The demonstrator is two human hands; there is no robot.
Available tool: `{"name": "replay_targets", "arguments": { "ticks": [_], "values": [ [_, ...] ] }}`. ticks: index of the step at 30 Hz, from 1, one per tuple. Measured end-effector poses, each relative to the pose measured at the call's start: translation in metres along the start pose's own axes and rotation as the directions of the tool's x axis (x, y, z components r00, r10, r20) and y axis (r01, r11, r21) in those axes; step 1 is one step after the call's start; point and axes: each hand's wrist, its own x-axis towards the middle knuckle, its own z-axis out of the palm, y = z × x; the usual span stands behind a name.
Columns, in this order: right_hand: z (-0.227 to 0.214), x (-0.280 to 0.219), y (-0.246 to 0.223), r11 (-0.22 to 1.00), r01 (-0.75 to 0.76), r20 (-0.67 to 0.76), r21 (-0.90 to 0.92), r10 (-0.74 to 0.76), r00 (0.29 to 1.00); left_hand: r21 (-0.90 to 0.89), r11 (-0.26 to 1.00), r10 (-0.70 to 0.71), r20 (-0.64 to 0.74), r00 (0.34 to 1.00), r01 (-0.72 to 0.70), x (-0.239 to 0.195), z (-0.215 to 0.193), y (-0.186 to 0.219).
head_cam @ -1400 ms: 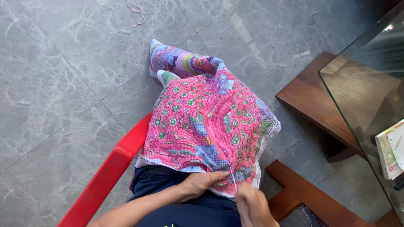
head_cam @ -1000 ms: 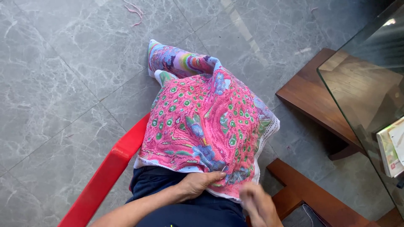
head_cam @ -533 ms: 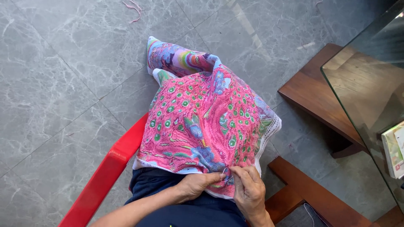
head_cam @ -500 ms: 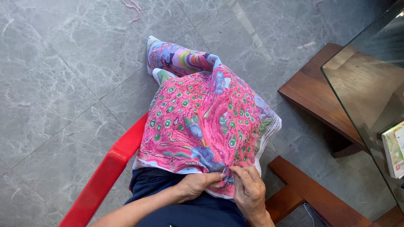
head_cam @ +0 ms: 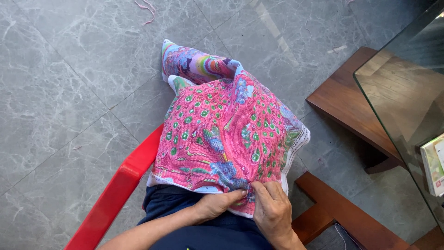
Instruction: A person is performing cross-stitching on a pink patterned fabric using a needle and thread while sitting in a chair.
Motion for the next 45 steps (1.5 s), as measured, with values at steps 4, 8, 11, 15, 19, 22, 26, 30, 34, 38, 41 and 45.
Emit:
{"name": "replay_targets", "arguments": {
  "ticks": [4,8,11,15,19,22,26,30,34,38,41,45],
  "values": [
    [0.006,0.000,-0.001,0.994,0.048,0.015,-0.094,-0.047,0.999,0.200,0.979,0.058,-0.040,0.998,-0.049,0.005,-0.007,-0.001],
    [0.007,-0.001,-0.001,0.987,0.052,0.098,-0.153,-0.037,0.994,0.357,0.909,0.177,0.142,0.974,-0.217,0.015,-0.014,-0.012],
    [0.002,0.002,0.000,0.999,-0.041,0.083,-0.034,0.043,0.996,0.175,0.974,0.125,0.133,0.983,-0.148,0.003,-0.005,0.002],
    [0.003,0.001,0.002,0.939,-0.218,0.059,0.264,0.210,0.976,-0.101,0.986,0.126,-0.047,0.991,-0.130,-0.020,0.010,0.043],
    [0.003,0.003,0.003,0.900,-0.271,0.067,0.341,0.264,0.962,-0.296,0.931,-0.211,0.043,0.977,0.214,-0.012,0.010,0.036],
    [0.004,0.002,0.008,0.882,-0.274,0.076,0.384,0.265,0.961,-0.416,0.884,-0.223,0.029,0.974,0.214,-0.002,0.008,0.021],
    [0.004,0.002,0.015,0.867,-0.253,0.106,0.429,0.230,0.967,-0.448,0.878,-0.166,0.047,0.985,0.169,0.006,0.005,0.008],
    [0.004,0.001,0.017,0.880,-0.240,0.115,0.410,0.211,0.971,-0.449,0.880,-0.136,0.077,0.988,0.157,0.009,0.004,0.002],
    [0.001,0.006,0.017,0.881,-0.201,0.107,0.429,0.171,0.979,-0.439,0.888,-0.116,0.080,0.990,0.140,0.009,0.003,0.002],
    [0.000,0.007,0.017,0.909,-0.170,0.100,0.380,0.143,0.985,-0.376,0.911,-0.153,0.071,0.986,0.169,-0.002,0.005,0.019],
    [0.001,0.007,0.021,0.899,-0.167,0.105,0.405,0.136,0.985,-0.392,0.906,-0.149,0.060,0.987,0.161,0.007,0.002,0.005],
    [0.005,0.006,0.028,0.848,-0.223,0.157,0.480,0.166,0.973,-0.428,0.891,-0.132,0.081,0.988,0.154,0.019,-0.004,-0.013]
  ]
}}
